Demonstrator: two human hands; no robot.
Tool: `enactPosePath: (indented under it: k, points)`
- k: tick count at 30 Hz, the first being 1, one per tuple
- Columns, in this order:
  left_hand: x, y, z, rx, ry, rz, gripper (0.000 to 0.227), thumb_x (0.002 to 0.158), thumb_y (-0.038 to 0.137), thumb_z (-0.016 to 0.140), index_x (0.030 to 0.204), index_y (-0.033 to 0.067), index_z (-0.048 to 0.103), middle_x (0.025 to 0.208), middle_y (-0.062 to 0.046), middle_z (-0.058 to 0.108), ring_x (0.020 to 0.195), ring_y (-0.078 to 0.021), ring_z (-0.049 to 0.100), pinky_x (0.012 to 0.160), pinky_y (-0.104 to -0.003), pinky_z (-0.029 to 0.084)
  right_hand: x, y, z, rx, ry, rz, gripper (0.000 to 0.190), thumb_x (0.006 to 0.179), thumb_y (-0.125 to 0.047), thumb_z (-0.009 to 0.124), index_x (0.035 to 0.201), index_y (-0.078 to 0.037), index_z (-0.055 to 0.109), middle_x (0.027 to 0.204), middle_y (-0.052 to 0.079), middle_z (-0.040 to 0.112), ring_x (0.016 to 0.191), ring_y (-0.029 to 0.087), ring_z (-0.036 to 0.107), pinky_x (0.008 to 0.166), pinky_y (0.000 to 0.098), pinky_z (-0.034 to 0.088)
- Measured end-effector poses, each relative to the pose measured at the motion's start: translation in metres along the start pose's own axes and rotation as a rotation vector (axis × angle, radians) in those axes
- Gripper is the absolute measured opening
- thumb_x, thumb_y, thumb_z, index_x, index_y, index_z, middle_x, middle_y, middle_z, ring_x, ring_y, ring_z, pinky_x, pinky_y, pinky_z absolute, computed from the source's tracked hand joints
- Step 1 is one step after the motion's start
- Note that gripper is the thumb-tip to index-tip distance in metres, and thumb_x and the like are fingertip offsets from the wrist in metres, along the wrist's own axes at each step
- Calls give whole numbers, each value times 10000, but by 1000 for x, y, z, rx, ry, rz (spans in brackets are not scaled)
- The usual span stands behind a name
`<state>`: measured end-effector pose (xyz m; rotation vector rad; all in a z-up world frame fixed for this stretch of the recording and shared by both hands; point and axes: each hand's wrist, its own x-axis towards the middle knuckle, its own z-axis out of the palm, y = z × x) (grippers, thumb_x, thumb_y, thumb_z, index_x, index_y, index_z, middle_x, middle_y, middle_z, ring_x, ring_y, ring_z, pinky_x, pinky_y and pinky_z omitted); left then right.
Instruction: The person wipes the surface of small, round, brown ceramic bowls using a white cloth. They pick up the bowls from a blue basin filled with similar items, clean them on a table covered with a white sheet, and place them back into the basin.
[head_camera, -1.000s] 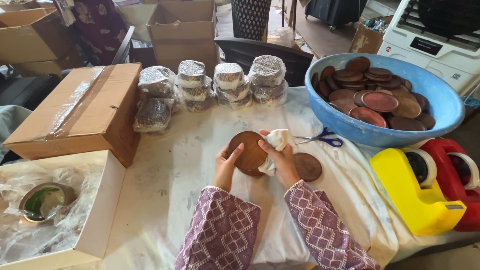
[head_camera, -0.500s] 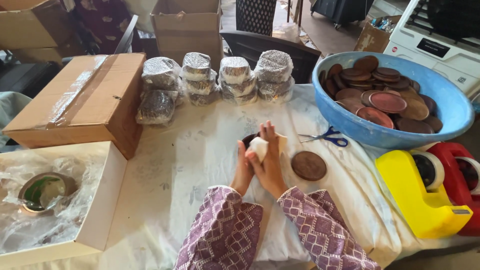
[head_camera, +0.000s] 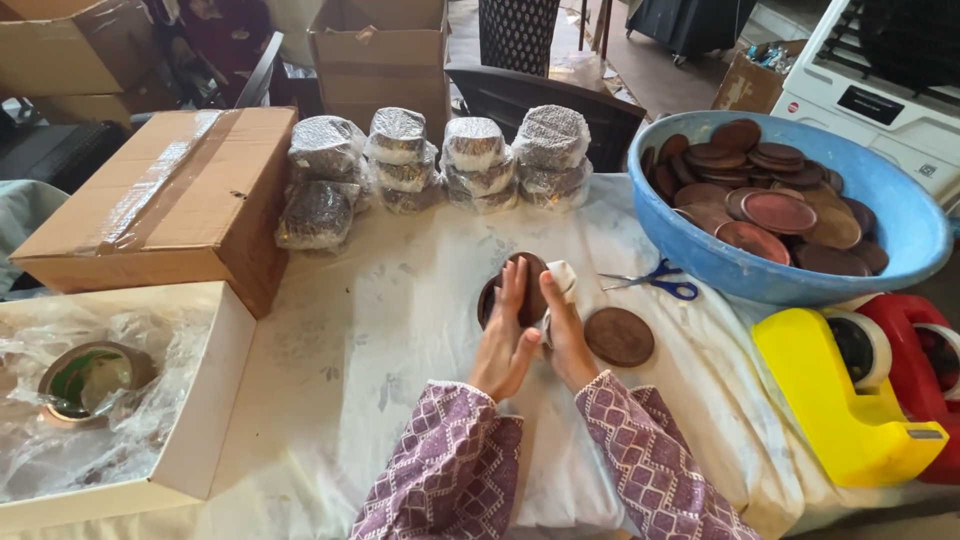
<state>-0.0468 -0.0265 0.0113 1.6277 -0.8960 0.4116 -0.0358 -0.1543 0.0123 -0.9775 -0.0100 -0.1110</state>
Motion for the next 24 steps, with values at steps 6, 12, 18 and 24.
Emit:
enactPosePath:
  k: [6,12,18,24]
  points:
    - [6,-4,-14,427,-14,-21,681,1035,218,494,1660,121,241,1731,-155,294,1626,-400,218,1313,-487,202,16,13,-29,-167,122,-157,464,999,-367,724,1265,-3,618,1167,41,646,1051,131,604,886,305,506]
    - [12,-12,-15,135,263,-81,859,891,92,755,1571,66,232,1610,-198,345,1431,-351,426,1141,-457,411,15,-4,-23,-79,242,-222,320,890,-206,795,1147,-43,699,1056,-10,711,961,87,658,846,265,534]
    - [4,-34,-8,-645,163,-678,431,942,166,724,1309,-45,642,1189,-170,716,1039,-246,683,842,-346,578,11,-11,-17,-251,188,-292,346,885,-135,815,1153,43,687,997,22,728,888,103,674,800,258,547]
    - [1,-50,2,-862,208,-666,508,1022,341,559,1416,19,557,1337,-116,649,1173,-188,648,979,-346,527,-13,-7,16,-861,231,-385,602,962,-382,657,1465,-54,612,1113,163,751,973,240,676,866,320,533]
